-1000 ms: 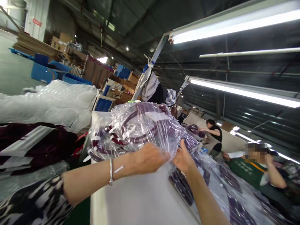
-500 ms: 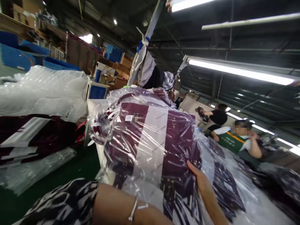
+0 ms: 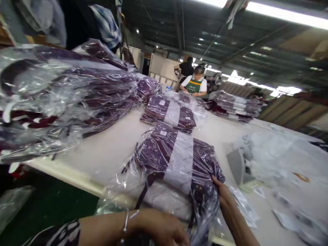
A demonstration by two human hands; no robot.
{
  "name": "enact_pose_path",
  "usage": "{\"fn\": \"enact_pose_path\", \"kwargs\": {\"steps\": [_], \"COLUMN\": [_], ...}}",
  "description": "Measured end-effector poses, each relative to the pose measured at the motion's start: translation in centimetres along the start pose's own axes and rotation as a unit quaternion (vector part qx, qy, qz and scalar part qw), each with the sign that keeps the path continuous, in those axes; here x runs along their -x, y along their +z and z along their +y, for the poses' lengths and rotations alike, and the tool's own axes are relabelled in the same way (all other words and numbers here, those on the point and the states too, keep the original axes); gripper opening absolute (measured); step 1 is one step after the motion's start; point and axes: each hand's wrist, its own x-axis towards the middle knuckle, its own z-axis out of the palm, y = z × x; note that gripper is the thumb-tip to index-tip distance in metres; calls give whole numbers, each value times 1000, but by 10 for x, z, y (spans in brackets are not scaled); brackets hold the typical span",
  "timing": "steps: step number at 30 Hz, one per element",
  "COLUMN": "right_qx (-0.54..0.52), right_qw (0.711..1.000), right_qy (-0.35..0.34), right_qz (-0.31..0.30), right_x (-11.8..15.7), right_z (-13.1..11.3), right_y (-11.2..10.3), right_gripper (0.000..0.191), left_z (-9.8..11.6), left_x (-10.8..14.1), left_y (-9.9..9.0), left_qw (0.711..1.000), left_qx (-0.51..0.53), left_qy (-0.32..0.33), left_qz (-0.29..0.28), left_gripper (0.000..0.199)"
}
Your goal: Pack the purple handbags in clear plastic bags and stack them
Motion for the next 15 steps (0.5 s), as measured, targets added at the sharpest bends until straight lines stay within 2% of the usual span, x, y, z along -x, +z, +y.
{"fn": "enact_pose_path", "kwargs": {"steps": [2,3,4,5,6,7,9,10,11,13,15], "right_qx": [15,33,60,69,66,66,77,91,109,160,223], "right_qw": [998,995,988,982,979,975,966,962,957,947,931], "right_qy": [-57,-96,-139,-169,-184,-198,-222,-233,-242,-259,-275], "right_qz": [22,28,33,45,60,76,104,111,113,104,88], "right_x": [1,1,1,-1,-5,-11,-24,-30,-35,-39,-37], "right_z": [-6,-8,-10,-12,-13,-14,-16,-16,-16,-18,-21], "right_y": [-8,-9,-8,-6,-3,2,13,19,25,34,36], "right_gripper": [34,31,29,29,28,28,29,30,31,29,28], "left_z": [20,29,35,38,37,33,14,1,-13,-40,-59], "left_x": [7,12,17,24,32,42,64,75,86,105,118], "left_y": [-11,-18,-26,-37,-49,-63,-98,-115,-132,-158,-171], "left_qw": [999,997,995,988,966,924,791,725,674,646,677], "left_qx": [43,54,48,13,-52,-134,-289,-344,-369,-293,-184], "left_qy": [-23,-39,-53,-66,-77,-86,-117,-145,-185,-284,-294], "left_qz": [8,26,68,140,241,349,527,578,613,646,649], "left_gripper": [7,10,14,18,22,26,37,46,55,67,71]}}
